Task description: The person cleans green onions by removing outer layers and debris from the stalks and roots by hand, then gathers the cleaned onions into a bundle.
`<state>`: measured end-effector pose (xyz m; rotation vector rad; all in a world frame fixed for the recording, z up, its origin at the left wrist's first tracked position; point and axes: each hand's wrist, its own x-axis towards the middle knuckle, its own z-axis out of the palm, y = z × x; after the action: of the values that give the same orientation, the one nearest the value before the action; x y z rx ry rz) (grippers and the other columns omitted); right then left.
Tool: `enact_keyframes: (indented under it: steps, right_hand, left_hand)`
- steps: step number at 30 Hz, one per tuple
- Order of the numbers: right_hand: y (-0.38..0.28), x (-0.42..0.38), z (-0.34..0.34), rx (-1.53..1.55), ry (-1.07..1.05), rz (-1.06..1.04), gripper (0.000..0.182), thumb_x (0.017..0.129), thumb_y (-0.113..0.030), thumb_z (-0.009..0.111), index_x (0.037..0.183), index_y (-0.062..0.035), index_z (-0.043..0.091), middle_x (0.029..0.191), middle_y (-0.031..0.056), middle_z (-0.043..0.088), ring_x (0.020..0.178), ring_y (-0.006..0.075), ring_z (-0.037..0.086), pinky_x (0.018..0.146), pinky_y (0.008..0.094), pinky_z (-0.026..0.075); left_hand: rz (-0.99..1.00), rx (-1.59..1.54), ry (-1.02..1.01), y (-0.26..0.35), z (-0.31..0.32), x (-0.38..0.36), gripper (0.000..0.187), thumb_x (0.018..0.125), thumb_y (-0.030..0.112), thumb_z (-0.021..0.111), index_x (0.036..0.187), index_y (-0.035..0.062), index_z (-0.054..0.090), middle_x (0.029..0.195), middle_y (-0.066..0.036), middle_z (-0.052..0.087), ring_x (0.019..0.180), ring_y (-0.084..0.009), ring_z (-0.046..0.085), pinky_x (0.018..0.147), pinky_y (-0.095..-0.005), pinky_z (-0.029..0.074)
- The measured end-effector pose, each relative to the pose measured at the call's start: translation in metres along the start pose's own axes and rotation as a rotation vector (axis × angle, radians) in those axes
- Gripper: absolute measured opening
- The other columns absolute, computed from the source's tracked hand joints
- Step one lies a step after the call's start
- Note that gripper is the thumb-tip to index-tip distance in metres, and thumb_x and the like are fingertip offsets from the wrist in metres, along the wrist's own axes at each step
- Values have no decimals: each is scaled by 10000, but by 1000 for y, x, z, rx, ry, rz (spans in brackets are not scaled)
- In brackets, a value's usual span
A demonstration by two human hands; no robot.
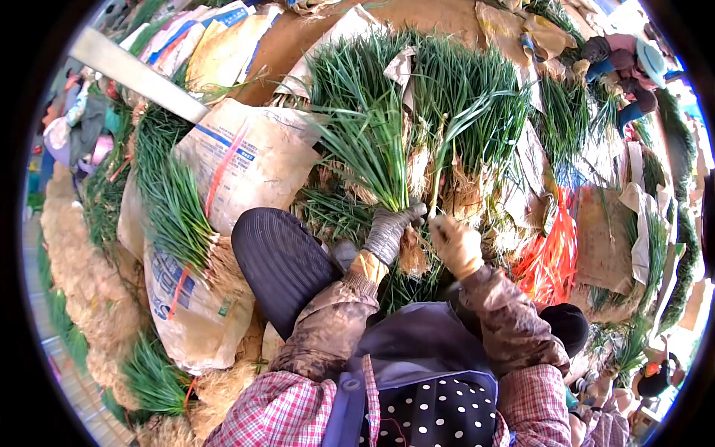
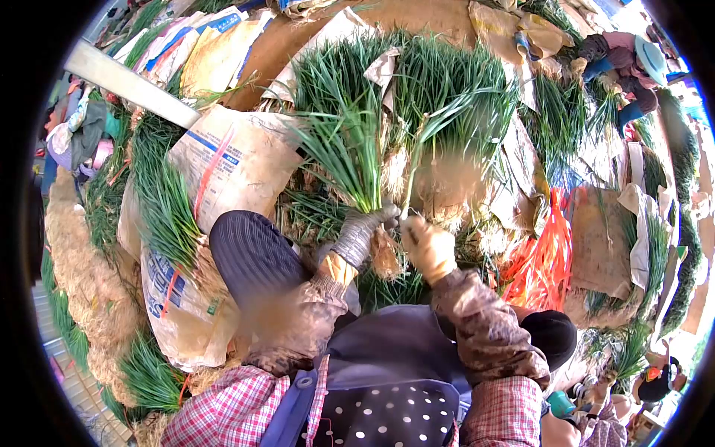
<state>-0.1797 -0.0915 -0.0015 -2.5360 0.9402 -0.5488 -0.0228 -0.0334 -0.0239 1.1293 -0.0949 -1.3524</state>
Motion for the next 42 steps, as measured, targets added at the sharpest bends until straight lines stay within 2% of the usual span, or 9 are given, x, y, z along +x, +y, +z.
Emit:
enact_keyframes:
  steps: [3,8,11,15,23,27,29,34,42]
  right_hand:
    - [-16,-23,-6,-51,-229,-128,127,886,-224,595,974,-133,586,574,48,565,487,186,576,461,350,474]
    - [2,3,-4,678,-516,555,537,914,-477,512,1130,11,578,931,203,668,849,268,644,762,355,507]
    - [3,29,9,683,-249,659,639,885,-526,548,1222,17,544,1157,207,608,1043,277,581,926,360,453]
    - [14,61,40,1196,71,916,323,828,-158,716,1076,14,601,910,85,683,729,147,648,680,237,540]
    - [-14,37,31,1158,45,1273,247,810,-72,697,1023,28,621,889,95,674,741,158,622,710,240,531]
    - [4,-4,54,777,-208,1169,175,824,-47,632,977,37,626,804,124,690,653,190,671,601,271,561]
    - [41,-31,70,23,-472,551,207,836,-189,638,979,-40,650,798,167,681,682,227,673,669,353,553]
    - [4,28,1,240,97,368,364,924,-325,563,1149,-39,560,916,148,683,717,200,660,664,363,581]
    - [27,106,0,493,21,578,281,837,-119,701,1080,7,635,948,95,690,819,150,641,770,228,515]
  left_hand:
    - [-107,63,6,-9,-6,3,254,710,72,796,906,8,649,748,-80,673,583,-173,631,514,-281,513]
    - [-77,141,139,3,2,-8,206,716,88,789,708,2,603,562,-81,603,351,-156,506,315,-295,382]
    - [-336,353,250,4,2,3,416,631,129,860,907,-52,607,726,-106,655,538,-155,595,432,-304,473]
    - [-171,244,181,24,17,-24,434,607,115,868,909,-46,603,684,-102,645,485,-171,571,403,-306,451]
    - [-147,271,294,-12,-1,-1,349,674,123,836,876,-40,602,668,-80,628,423,-153,544,333,-285,405]
    - [-198,338,256,0,6,-10,267,724,94,794,820,-48,589,677,-119,632,460,-156,561,388,-307,451]
    - [-128,462,288,4,11,-15,195,734,78,770,797,-19,613,660,-79,640,490,-146,575,413,-294,452]
    - [124,728,296,-24,-3,-1,275,716,65,772,938,-14,630,779,-69,677,630,-178,618,591,-311,501]
    - [319,835,193,-21,-1,-16,340,771,103,727,1078,24,603,926,-118,686,780,-219,628,729,-342,495]
